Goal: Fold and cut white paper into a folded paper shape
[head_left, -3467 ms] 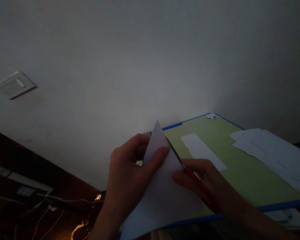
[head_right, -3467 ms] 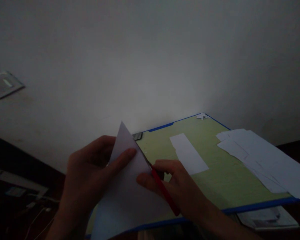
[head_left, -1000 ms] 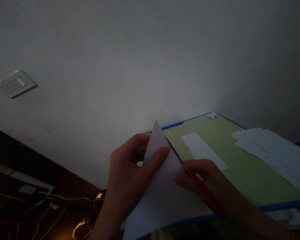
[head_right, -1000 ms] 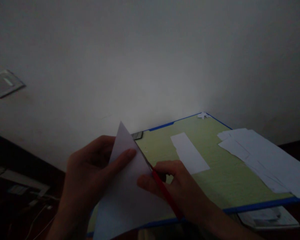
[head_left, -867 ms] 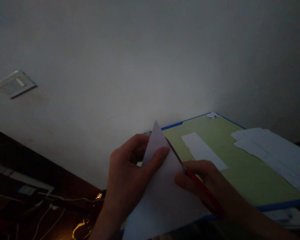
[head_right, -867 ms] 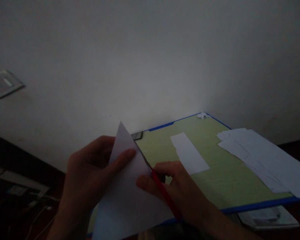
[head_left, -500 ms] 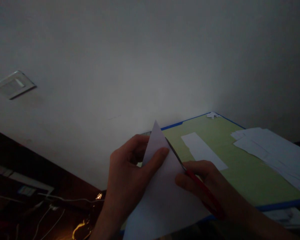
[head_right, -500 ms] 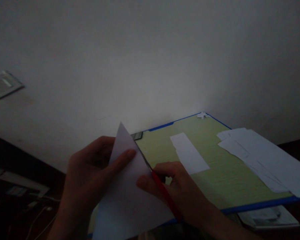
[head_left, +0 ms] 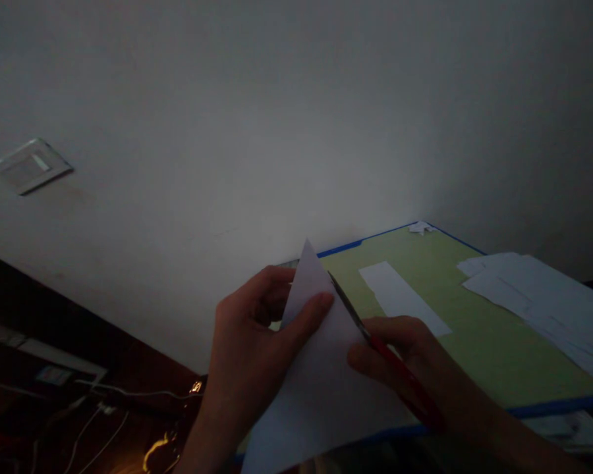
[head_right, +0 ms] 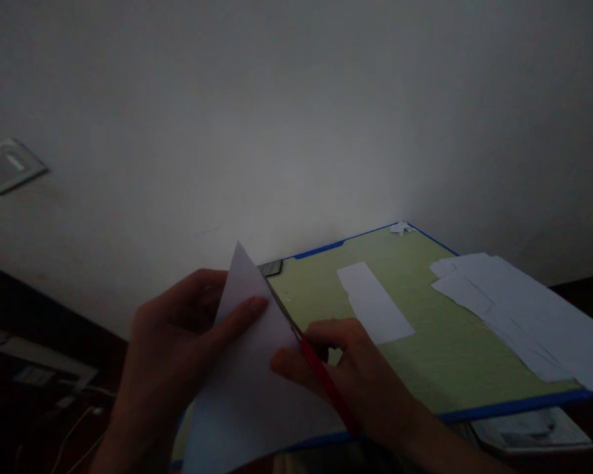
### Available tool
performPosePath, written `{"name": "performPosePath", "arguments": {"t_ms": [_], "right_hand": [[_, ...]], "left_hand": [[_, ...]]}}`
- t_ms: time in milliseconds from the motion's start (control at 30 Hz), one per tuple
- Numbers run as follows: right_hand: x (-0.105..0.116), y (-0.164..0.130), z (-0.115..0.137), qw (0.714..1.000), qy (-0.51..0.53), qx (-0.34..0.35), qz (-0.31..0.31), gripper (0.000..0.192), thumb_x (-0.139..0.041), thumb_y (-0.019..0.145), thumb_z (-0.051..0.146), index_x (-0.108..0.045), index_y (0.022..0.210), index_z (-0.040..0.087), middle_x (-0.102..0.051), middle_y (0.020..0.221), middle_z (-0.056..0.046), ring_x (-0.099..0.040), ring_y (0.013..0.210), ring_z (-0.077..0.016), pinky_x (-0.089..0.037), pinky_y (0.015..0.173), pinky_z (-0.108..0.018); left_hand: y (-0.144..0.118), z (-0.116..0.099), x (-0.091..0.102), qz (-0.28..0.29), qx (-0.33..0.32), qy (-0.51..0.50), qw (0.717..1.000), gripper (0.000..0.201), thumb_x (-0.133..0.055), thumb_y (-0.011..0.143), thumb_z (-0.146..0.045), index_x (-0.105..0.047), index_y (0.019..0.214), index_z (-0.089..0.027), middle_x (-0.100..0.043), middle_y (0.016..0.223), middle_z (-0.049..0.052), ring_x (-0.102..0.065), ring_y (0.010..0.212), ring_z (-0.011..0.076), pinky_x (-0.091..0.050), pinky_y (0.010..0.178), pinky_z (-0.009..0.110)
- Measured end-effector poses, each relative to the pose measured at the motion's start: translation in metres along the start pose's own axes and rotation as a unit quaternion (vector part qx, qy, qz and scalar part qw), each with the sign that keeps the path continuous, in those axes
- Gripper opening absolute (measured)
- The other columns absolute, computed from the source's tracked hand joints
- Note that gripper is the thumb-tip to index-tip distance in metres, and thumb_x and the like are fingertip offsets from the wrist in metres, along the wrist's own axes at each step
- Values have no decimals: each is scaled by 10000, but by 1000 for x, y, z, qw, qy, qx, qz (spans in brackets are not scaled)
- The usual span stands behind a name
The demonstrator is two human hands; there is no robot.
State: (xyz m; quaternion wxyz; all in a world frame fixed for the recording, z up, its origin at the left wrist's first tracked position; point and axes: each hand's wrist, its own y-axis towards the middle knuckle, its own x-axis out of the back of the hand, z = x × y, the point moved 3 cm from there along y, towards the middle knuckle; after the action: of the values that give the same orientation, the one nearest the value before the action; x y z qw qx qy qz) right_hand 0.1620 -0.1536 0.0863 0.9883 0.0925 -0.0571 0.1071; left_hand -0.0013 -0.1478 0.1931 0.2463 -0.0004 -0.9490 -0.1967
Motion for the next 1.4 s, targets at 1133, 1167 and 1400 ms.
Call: {"name": "performPosePath", "arguments": {"t_ms": [1133,1167,1400], "right_hand": [[1,4,-3,992,118,-13,50,577,-725,729,733,-654,669,164,-565,669,-23,-512,624,-145,-430,527,-246],[1,4,-3,993,113,-9,45,573,-728,728,730,-655,665,165,-563,668,-22,-515,627,-146,-431,528,-246],[2,2,-1,995,93,-14,32,567,-722,731,729,-661,661,170,-571,661,-25,-526,616,-152,-442,528,-257]], "left_hand": [[0,-1,-4,29,6,-16,999,213,-789,793,-340,-719,923,-187,-797,847,52,-758,694,196,-594,545,221],[0,-1,-4,29,5,-11,1000,217,-787,793,-345,-720,924,-185,-797,850,54,-758,697,197,-596,548,222],[-1,-3,-3,21,8,5,1000,243,-779,793,-371,-717,929,-180,-800,866,65,-763,713,206,-605,553,226]]}}
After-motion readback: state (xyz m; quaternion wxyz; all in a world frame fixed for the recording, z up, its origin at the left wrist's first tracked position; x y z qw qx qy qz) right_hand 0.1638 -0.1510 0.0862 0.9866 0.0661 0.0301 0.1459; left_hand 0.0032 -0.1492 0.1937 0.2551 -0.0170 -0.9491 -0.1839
